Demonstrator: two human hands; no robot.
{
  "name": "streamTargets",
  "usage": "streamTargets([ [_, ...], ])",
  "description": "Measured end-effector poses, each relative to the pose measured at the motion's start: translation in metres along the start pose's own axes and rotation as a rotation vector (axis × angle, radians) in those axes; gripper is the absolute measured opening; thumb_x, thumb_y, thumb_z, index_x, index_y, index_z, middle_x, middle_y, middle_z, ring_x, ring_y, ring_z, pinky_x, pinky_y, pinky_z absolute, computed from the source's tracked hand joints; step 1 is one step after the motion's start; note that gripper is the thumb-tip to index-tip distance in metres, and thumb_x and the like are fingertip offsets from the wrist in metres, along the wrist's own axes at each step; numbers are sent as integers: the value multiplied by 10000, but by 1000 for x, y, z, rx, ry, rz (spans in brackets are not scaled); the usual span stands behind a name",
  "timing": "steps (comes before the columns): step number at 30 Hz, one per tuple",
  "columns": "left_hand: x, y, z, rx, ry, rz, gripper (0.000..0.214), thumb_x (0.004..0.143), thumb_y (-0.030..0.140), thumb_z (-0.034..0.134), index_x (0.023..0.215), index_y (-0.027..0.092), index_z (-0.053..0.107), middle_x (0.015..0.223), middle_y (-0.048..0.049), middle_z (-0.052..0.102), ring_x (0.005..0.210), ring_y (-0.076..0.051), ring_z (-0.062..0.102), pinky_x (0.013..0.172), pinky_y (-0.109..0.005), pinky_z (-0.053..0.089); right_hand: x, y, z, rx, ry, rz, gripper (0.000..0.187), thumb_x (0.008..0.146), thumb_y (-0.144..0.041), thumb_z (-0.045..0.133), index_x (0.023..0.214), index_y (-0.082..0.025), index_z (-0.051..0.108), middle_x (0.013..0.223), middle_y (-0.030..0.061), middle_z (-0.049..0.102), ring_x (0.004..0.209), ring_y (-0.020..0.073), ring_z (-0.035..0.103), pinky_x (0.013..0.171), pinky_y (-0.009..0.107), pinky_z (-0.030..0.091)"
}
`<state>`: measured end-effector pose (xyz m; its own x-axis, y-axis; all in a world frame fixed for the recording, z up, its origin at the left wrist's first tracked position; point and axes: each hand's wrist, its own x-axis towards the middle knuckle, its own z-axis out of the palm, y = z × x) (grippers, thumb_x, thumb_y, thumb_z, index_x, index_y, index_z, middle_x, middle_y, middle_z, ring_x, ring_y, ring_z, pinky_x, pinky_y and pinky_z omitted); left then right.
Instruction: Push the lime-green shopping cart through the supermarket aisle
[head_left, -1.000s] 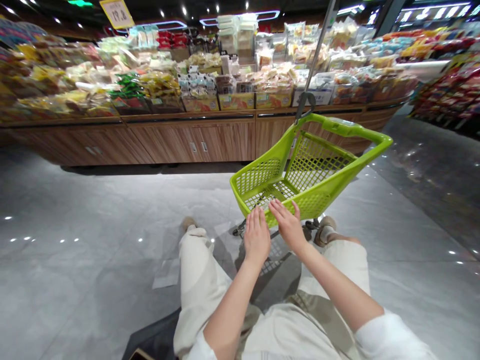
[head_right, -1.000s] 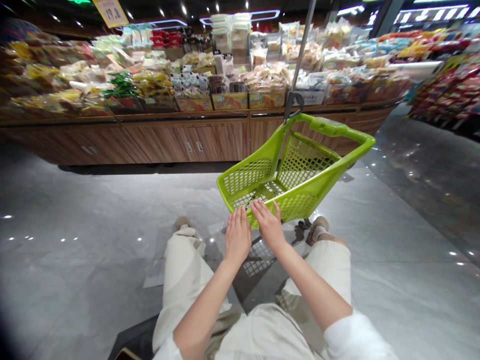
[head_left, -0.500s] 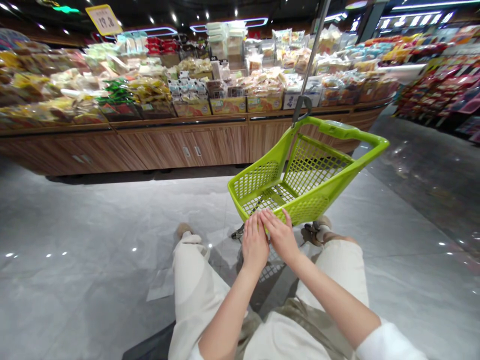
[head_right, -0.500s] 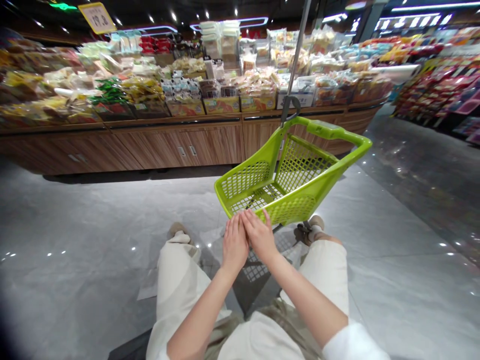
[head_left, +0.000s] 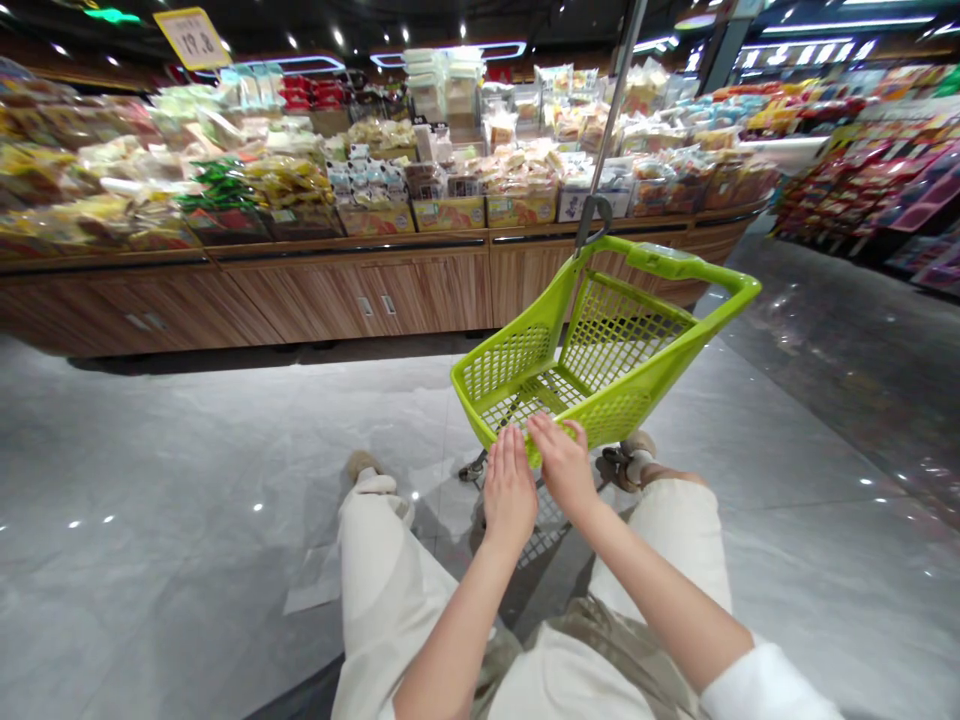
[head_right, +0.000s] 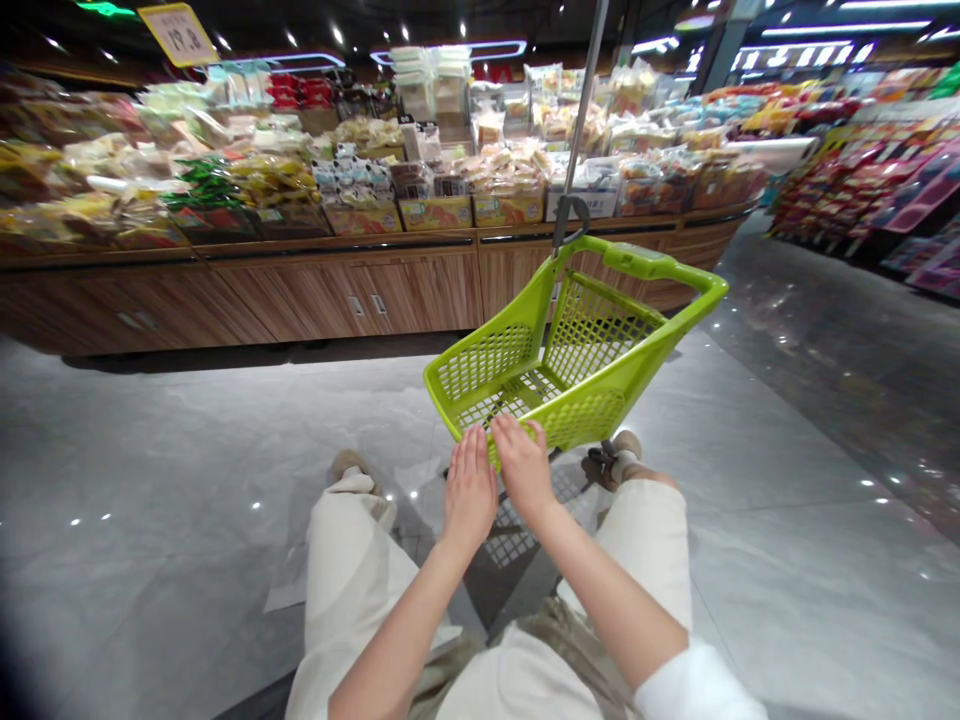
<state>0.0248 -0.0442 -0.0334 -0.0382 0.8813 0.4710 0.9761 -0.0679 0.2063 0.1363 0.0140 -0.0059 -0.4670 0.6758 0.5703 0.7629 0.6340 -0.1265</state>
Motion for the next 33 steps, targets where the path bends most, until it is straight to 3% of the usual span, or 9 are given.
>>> streamTargets([
  [3,-1,-2,0,33,-13,3,610,913,100,356,1503,54,206,1549,-171,327,1461,-237,235,1184,-431,296,-2,-1,-2,28,-67,-113,536,833,-16,401,1319,-202,531,1350,104,593,1265,211,523,1077,414,221],
  [8,0,-4,-7,10,-27,49,615,916,102,352,1510,79,196,1570,-147,288,1468,-222,214,1188,-421,285,15,108,-32,-121,9,96,592,748,22,401,1256,-225,580,1304,96,628,1211,246,566,1085,508,164],
  [10,1,0,-8,-8,-21,40,618,924,120,350,1516,90,176,1573,-146,281,1467,-224,218,1183,-428,296,18,121,-34,-162,61,201,589,724,18,410,1240,-203,586,1322,111,612,1241,261,544,1060,508,205],
  [16,1,4,-6,27,-17,4,625,918,113,363,1510,58,170,1568,-167,281,1469,-232,202,1179,-425,306,-1,12,-2,-30,-21,-19,575,776,23,399,1288,-185,559,1353,112,588,1293,207,499,1034,399,258],
  [18,0,0,-7,49,-25,21,611,918,102,354,1505,58,189,1567,-159,287,1470,-224,198,1184,-418,297,-5,0,-1,-2,-55,-134,571,801,11,405,1318,-193,536,1367,99,578,1290,192,502,1049,386,245],
  [21,-2,-6,-10,50,-43,45,598,926,113,350,1504,69,202,1566,-146,297,1469,-220,204,1183,-414,295,1,46,-16,-45,-50,-129,588,795,26,388,1311,-211,540,1343,81,601,1251,192,541,1090,425,191],
  [24,-1,-4,-13,37,-42,57,591,933,128,348,1504,78,206,1565,-144,301,1466,-220,214,1178,-414,303,14,113,-34,-134,31,54,594,759,31,394,1270,-216,568,1310,83,626,1238,228,554,1114,513,125],
  [26,-1,0,-13,27,-38,54,597,935,143,359,1506,74,199,1568,-150,291,1468,-222,209,1178,-416,305,18,126,-37,-164,74,147,582,742,21,414,1255,-200,577,1302,101,629,1239,253,553,1116,553,107],
  [33,-2,4,-6,34,-32,18,600,932,145,361,1504,61,199,1557,-160,312,1462,-228,227,1181,-418,302,-8,-3,-3,16,-4,-98,579,801,9,386,1337,-168,513,1350,99,593,1291,194,505,1161,434,143],
])
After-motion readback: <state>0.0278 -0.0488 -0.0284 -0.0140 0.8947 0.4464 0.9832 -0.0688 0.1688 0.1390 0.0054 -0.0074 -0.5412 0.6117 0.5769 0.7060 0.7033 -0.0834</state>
